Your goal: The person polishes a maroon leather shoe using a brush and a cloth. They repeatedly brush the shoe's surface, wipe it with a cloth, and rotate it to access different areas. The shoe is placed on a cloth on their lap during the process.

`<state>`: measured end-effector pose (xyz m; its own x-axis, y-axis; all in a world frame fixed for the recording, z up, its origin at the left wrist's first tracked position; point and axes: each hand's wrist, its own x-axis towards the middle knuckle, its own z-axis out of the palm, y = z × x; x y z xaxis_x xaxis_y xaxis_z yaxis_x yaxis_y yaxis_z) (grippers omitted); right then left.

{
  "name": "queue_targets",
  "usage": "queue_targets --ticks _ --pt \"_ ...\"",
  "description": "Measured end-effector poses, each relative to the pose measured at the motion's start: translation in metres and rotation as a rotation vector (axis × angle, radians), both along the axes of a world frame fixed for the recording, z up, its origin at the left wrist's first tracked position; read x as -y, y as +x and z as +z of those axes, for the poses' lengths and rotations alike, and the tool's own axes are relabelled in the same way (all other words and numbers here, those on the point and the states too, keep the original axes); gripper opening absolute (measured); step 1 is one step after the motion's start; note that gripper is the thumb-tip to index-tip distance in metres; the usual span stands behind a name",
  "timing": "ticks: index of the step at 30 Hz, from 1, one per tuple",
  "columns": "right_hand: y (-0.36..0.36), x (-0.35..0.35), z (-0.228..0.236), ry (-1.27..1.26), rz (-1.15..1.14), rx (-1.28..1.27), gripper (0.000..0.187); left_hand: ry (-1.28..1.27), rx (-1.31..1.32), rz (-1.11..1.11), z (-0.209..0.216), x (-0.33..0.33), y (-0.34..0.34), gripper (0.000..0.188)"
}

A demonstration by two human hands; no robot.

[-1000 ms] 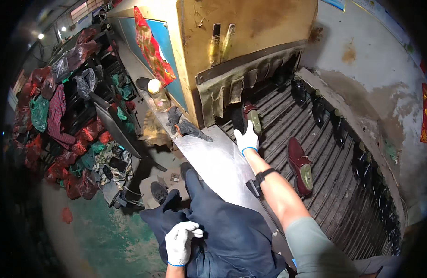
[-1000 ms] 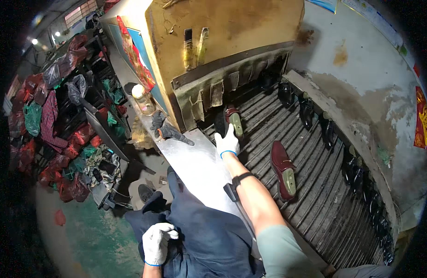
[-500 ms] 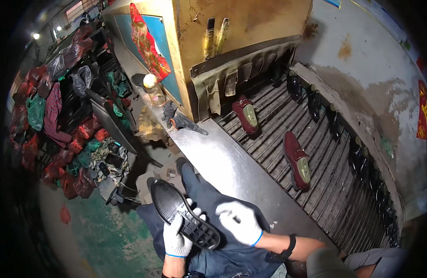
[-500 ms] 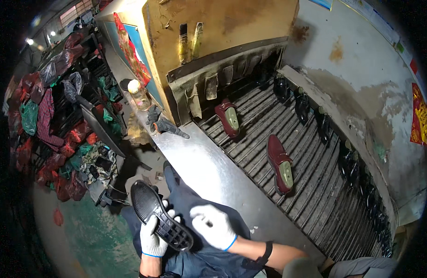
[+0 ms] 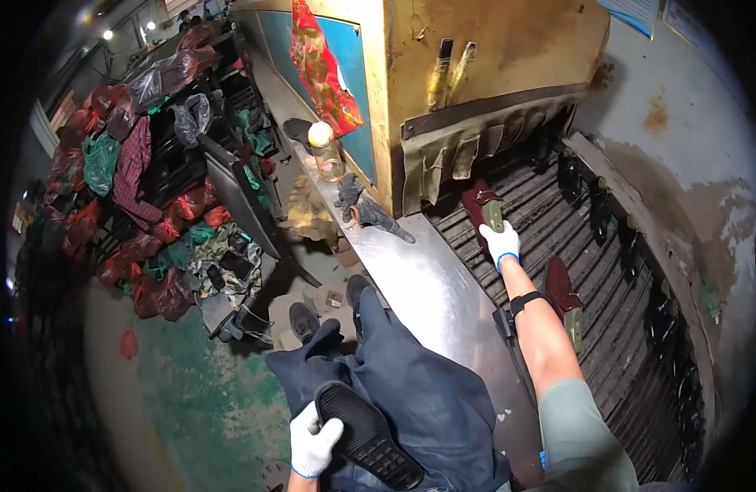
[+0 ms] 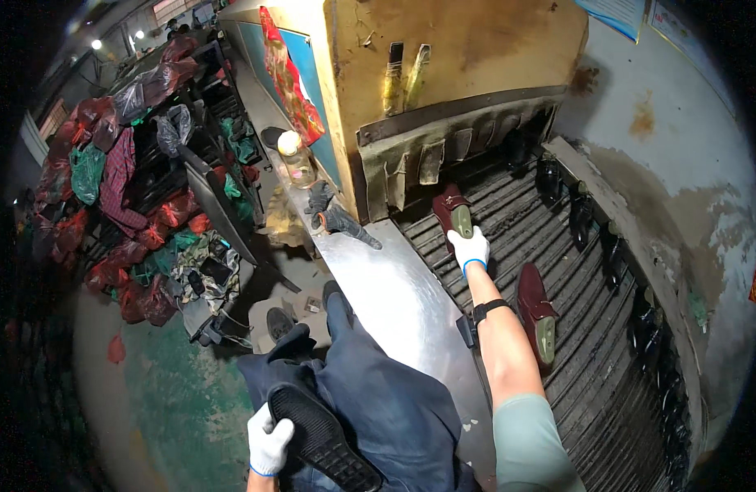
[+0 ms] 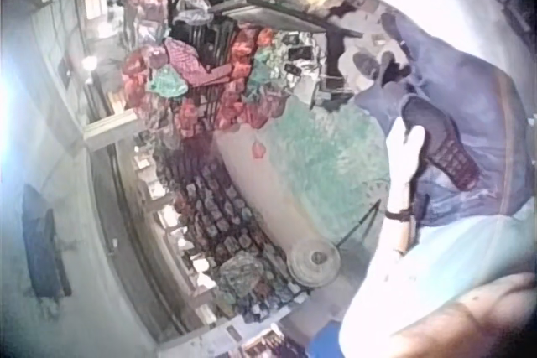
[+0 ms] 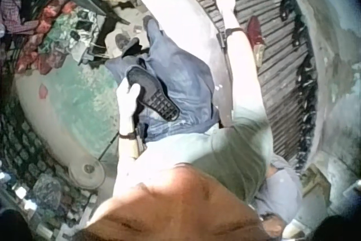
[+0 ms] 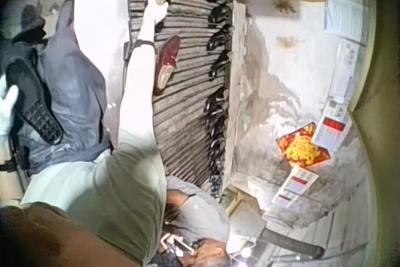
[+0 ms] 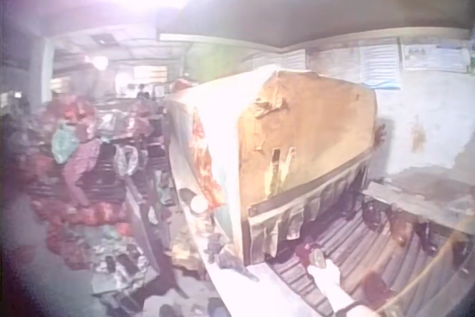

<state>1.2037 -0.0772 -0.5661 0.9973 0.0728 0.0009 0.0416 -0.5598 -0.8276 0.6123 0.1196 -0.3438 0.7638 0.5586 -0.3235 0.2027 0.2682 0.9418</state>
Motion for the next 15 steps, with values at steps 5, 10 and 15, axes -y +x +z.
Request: queue_targets --ticks 5,10,15 --pt "-0.05 -0.014 0.054 0.883 -0.153 -0.616 0.052 -0.601 0.247 0.068 -0.008 -0.004 0.047 0.062" --pt "-0.2 0.044 0.091 1.573 0.176 -0.882 0.066 -0.662 0.316 0.029 -0.005 -0.001 0.049 0.088" --pt "-0.309 0.076 0.153 1.541 0.282 -0.977 0.087 -0.722 0.404 -0.03 -0.001 0.001 0.045 0.078"
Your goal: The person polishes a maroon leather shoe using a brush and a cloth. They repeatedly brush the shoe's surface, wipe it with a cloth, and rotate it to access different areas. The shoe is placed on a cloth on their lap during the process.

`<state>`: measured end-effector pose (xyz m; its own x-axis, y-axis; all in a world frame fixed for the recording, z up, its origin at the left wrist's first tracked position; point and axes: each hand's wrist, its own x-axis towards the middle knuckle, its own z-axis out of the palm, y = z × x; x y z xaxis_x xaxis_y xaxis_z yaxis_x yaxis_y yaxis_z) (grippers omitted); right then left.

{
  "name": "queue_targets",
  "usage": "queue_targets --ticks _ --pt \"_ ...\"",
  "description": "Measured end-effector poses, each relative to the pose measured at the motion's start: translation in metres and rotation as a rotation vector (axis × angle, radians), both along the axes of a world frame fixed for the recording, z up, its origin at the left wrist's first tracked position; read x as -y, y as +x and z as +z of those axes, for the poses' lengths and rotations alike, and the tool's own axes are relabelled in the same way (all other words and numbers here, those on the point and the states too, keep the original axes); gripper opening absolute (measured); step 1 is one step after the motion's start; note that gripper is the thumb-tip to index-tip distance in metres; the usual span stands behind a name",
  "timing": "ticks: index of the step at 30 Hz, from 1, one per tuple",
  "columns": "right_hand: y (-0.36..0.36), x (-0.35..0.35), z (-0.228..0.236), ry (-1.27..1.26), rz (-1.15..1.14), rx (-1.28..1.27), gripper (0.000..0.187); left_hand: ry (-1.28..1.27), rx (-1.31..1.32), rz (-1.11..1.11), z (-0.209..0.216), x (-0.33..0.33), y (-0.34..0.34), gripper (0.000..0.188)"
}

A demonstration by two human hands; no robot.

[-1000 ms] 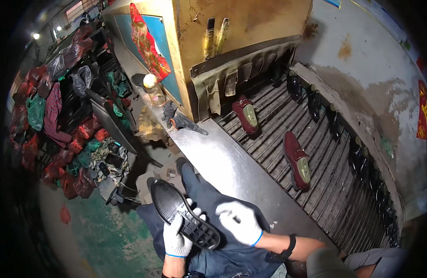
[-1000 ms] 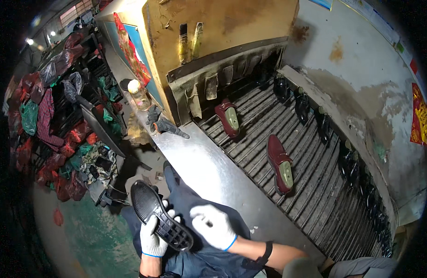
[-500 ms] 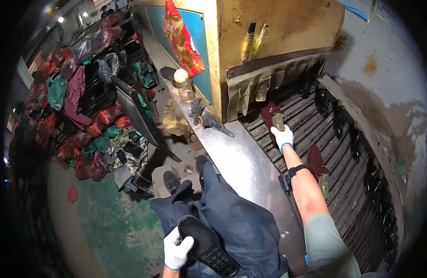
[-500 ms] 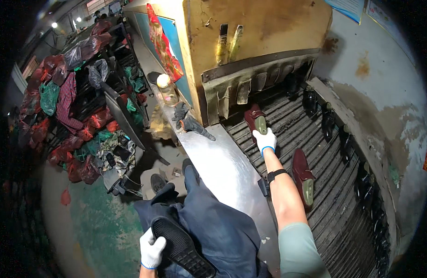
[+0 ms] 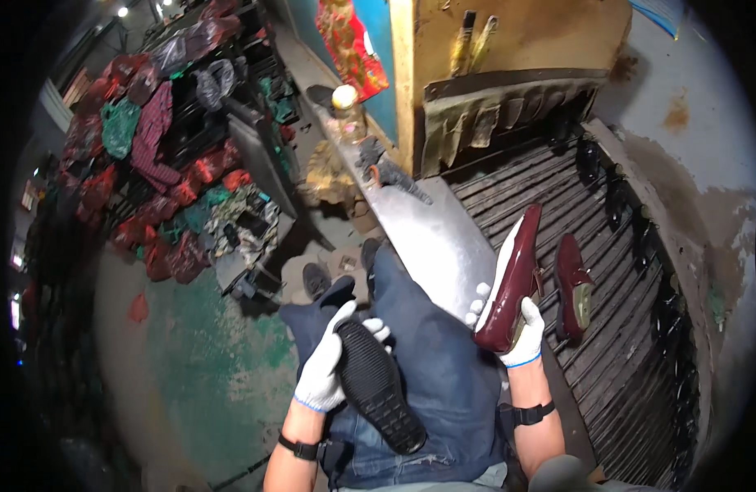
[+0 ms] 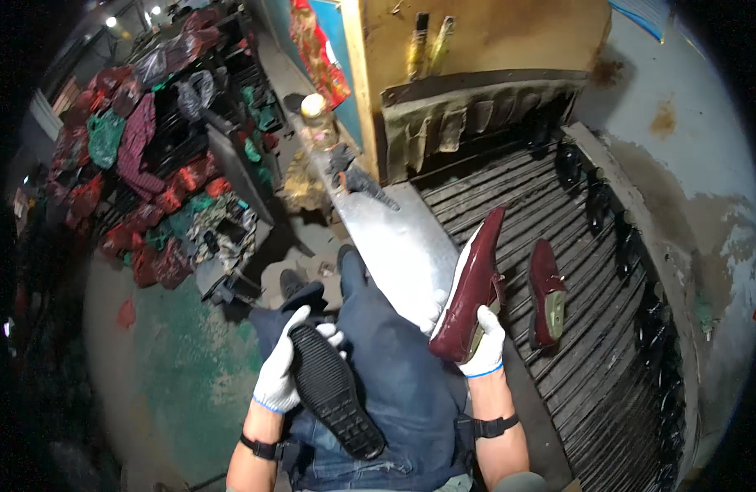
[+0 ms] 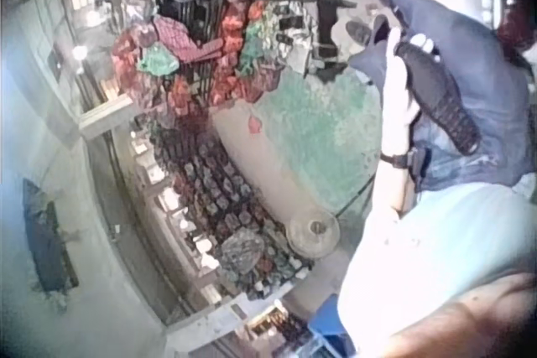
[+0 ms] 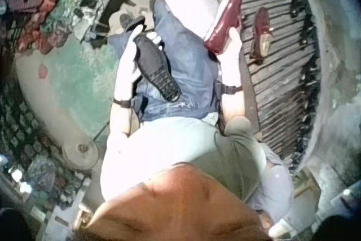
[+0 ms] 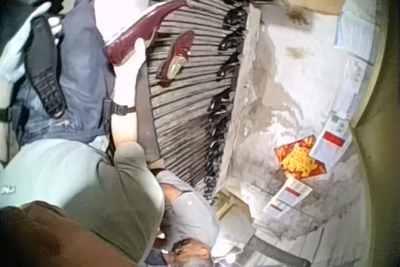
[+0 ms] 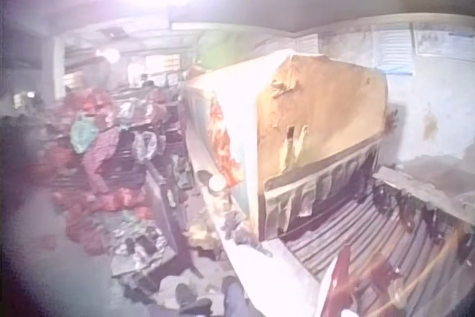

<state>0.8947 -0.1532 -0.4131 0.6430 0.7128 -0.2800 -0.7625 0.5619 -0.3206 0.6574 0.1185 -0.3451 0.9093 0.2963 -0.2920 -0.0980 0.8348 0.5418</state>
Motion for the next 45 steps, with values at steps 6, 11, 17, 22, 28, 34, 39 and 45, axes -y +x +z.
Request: queue_targets --ticks 6,11,17,22,28,34,39,45 --pt "-0.081 -0.006 0.068 -0.098 0.166 0.134 0.077 0.063 0.131 0.009 0.039 -0.004 0.003 0.072" --pt "-0.136 -0.007 0.135 -0.59 0.137 0.823 0.111 0.244 0.272 -0.033 0.048 -0.013 0.002 0.072" --pt "-0.17 -0.008 0.137 -0.741 0.291 1.276 0.119 0.446 0.15 -0.003 0.036 -0.006 -0.004 0.077" --pt "-0.179 -0.013 0.127 -0.754 0.302 1.242 0.113 0.36 0.155 -0.048 0.042 -0.008 -0.004 0.082" --pt "-0.179 -0.019 0.124 -0.764 0.315 1.169 0.111 0.431 0.176 -0.078 0.043 -0.013 -0.005 0.085" --pt "-0.179 -0.02 0.117 -0.761 0.312 1.208 0.111 0.444 0.169 -0.077 0.04 -0.014 -0.004 0.086" --pt "-0.178 -0.022 0.117 -0.751 0.306 1.17 0.111 0.423 0.169 -0.083 0.04 -0.014 -0.005 0.086" --pt "-0.175 -0.026 0.119 -0.776 0.323 1.202 0.109 0.39 0.171 -0.081 0.038 -0.014 -0.005 0.086"
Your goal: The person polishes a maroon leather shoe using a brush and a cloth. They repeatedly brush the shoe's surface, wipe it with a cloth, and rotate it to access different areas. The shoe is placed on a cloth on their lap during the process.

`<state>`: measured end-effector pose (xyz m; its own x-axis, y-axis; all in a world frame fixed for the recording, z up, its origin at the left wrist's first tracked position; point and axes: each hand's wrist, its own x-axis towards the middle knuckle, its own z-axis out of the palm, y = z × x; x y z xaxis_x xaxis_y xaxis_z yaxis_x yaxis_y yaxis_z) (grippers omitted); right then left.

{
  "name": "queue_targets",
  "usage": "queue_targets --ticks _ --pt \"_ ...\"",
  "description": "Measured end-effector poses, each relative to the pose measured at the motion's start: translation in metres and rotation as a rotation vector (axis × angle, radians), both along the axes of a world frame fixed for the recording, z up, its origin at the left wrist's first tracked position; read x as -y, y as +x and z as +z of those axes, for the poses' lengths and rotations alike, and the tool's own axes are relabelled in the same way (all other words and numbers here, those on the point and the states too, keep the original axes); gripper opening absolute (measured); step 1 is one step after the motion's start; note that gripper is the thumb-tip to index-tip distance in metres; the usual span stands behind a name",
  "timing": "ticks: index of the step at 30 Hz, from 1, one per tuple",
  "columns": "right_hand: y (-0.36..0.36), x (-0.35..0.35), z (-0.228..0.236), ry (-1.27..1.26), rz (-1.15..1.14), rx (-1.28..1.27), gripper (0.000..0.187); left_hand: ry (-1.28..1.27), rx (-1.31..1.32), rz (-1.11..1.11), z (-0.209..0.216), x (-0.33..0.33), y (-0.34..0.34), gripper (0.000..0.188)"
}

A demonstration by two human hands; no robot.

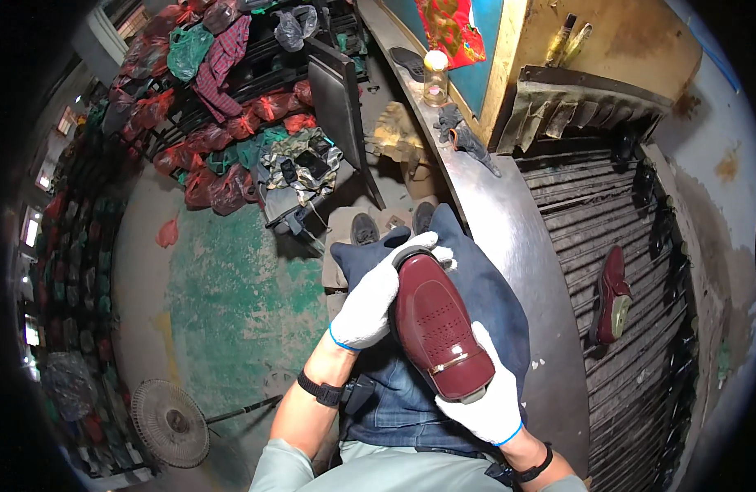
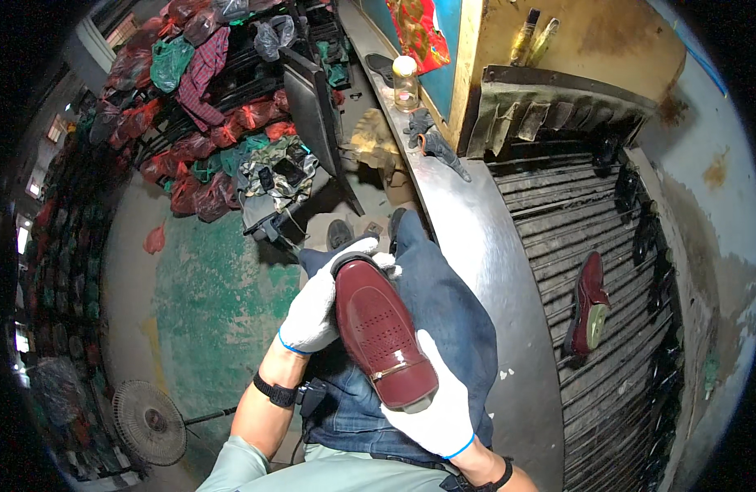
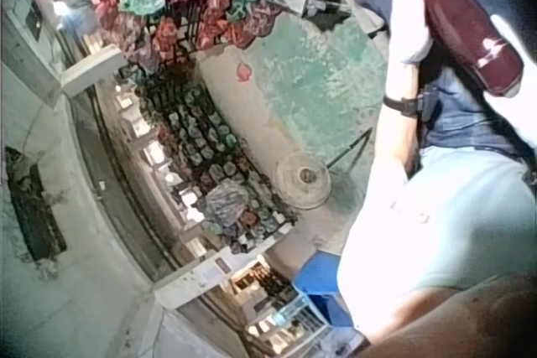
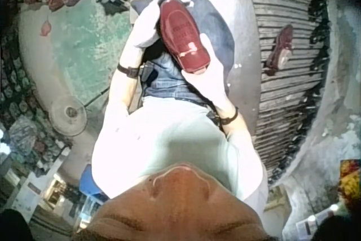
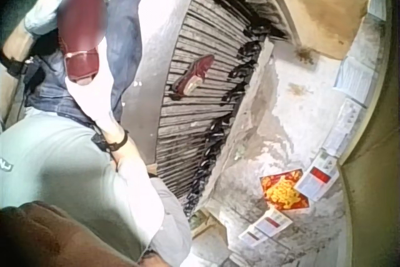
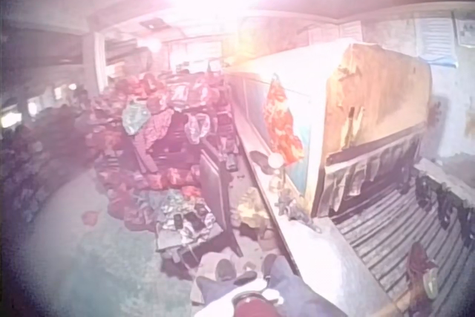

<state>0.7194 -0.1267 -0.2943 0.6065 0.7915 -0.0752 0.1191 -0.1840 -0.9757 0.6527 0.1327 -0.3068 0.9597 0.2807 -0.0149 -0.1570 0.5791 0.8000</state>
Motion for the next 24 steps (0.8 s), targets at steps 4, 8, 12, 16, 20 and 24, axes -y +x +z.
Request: queue_targets --ticks 4,8,12,16,20,24 --pt "0.001 -0.004 0.002 -0.003 -0.004 0.014 0.108 -0.062 -0.013 0.016 0.002 0.002 -0.001 0.093" --pt "0.001 -0.006 0.001 -0.04 -0.006 -0.026 0.112 0.236 -0.032 0.024 0.004 -0.001 -0.001 0.103" --pt "-0.001 -0.01 0.002 -0.072 -0.012 -0.042 0.114 0.194 -0.119 0.078 0.018 0.007 0.001 0.088" --pt "-0.003 -0.018 0.002 -0.055 -0.005 -0.039 0.113 0.155 -0.159 0.132 0.016 0.005 0.002 0.094" --pt "-0.002 -0.025 -0.003 -0.052 -0.015 -0.009 0.113 0.16 -0.215 0.164 0.013 -0.003 0.002 0.096" --pt "-0.002 -0.032 -0.004 -0.074 -0.009 0.079 0.112 0.355 -0.239 0.295 0.022 -0.007 0.004 0.09"
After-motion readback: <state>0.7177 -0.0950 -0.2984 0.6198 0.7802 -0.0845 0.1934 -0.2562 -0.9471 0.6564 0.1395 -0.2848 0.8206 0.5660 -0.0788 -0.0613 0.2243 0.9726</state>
